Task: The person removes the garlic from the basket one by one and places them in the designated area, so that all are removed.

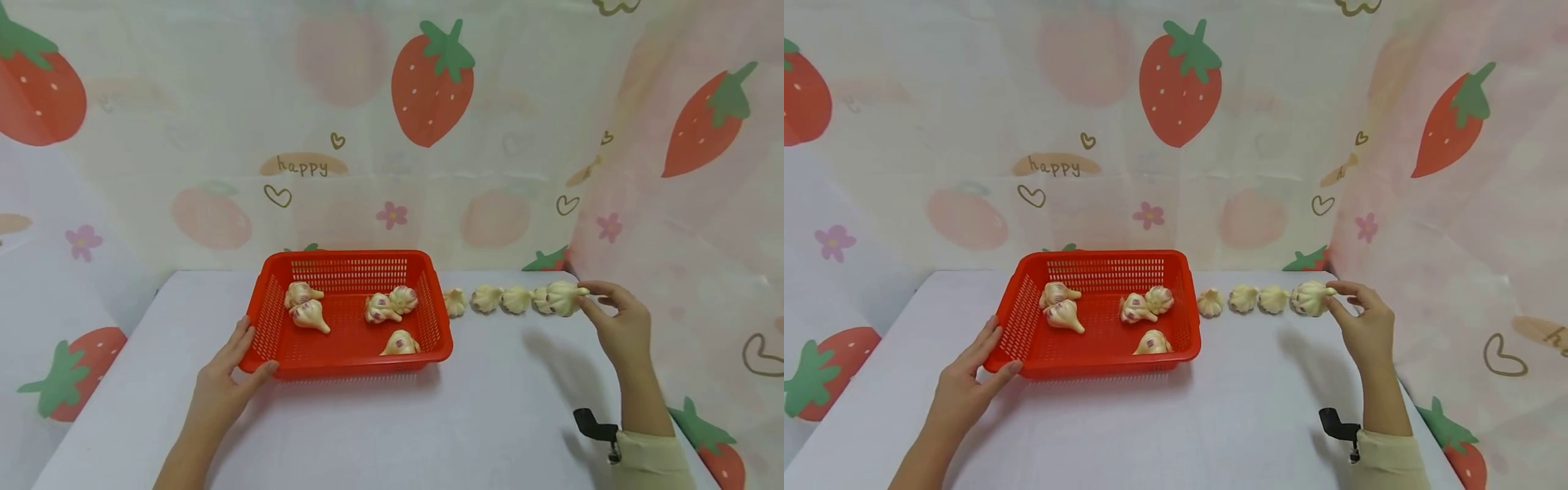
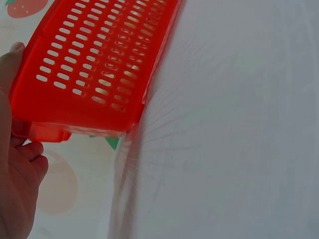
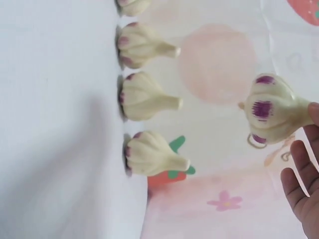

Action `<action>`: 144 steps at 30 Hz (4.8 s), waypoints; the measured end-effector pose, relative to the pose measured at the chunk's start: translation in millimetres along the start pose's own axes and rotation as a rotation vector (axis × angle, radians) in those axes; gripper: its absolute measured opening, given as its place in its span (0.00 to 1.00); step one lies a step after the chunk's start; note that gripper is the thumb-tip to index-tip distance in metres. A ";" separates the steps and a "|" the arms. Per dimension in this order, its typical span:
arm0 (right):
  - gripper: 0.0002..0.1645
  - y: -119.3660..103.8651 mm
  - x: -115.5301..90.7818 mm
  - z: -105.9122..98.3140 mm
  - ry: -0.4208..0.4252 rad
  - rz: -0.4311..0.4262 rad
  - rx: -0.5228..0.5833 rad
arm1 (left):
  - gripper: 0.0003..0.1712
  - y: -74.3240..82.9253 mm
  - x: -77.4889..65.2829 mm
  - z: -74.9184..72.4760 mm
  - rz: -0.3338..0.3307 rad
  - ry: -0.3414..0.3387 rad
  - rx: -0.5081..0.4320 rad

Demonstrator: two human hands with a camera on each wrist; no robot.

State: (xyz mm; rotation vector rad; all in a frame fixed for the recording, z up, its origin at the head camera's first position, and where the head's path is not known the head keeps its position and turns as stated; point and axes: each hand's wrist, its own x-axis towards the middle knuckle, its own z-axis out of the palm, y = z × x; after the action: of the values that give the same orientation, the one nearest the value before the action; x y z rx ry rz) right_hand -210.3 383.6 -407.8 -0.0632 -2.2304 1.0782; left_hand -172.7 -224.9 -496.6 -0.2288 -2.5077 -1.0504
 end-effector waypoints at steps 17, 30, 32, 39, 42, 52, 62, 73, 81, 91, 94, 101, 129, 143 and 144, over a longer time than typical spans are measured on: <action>0.24 29.3 45.3 -19.0 -0.080 0.180 -0.056 | 0.48 -0.7 0.4 -1.7 0.009 0.003 -0.014; 0.20 53.0 67.6 -13.6 -0.006 0.212 -0.025 | 0.49 -0.1 1.1 -1.4 -0.012 -0.016 0.005; 0.20 57.8 70.4 -11.9 -0.007 0.229 -0.026 | 0.49 -0.3 1.5 -1.3 -0.008 -0.013 0.004; 0.21 80.3 71.9 -3.6 -0.048 0.273 -0.048 | 0.49 -1.6 -0.7 -1.1 -0.010 -0.015 0.010; 0.21 89.2 69.8 0.4 -0.038 0.273 -0.034 | 0.49 -1.6 -0.7 -1.4 -0.011 -0.015 0.010; 0.21 111.1 63.1 7.7 -0.048 0.313 -0.002 | 0.48 -1.5 -1.2 -0.7 -0.007 -0.011 -0.006; 0.23 128.6 56.7 11.5 -0.105 0.377 -0.041 | 0.48 -3.9 -0.2 0.3 -0.008 -0.008 -0.008; 0.23 132.6 55.0 11.2 -0.126 0.357 -0.079 | 0.48 -3.8 0.2 0.2 -0.003 -0.001 -0.003; 0.24 135.8 52.7 14.2 -0.125 0.368 -0.048 | 0.48 -3.3 0.3 0.8 -0.005 -0.006 -0.007; 0.26 141.0 51.8 13.6 -0.157 0.405 -0.057 | 0.48 -3.3 0.4 -0.3 0.012 0.010 -0.017; 0.27 139.8 51.5 12.5 -0.147 0.409 -0.032 | 0.48 -3.0 0.4 -0.4 0.014 0.015 -0.018; 0.27 135.9 52.4 9.3 -0.124 0.388 0.004 | 0.48 -1.3 0.7 -1.2 0.005 0.006 -0.014; 0.20 42.5 47.7 8.0 -0.050 0.233 0.185 | 0.48 -2.3 -1.0 -3.6 -0.006 0.005 -0.014; 0.18 -17.1 11.1 34.9 -0.231 -0.026 0.172 | 0.48 -0.3 0.1 -1.9 -0.006 -0.010 -0.015; 0.18 -21.3 9.9 37.4 -0.244 -0.033 0.181 | 0.48 0.2 0.3 -2.1 -0.007 -0.011 -0.017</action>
State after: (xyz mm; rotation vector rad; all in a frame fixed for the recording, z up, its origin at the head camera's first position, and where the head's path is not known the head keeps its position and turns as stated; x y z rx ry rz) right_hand -234.8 347.0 -404.1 0.1910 -2.3251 1.3242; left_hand -172.3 -226.3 -495.0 -0.2312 -2.5123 -1.0770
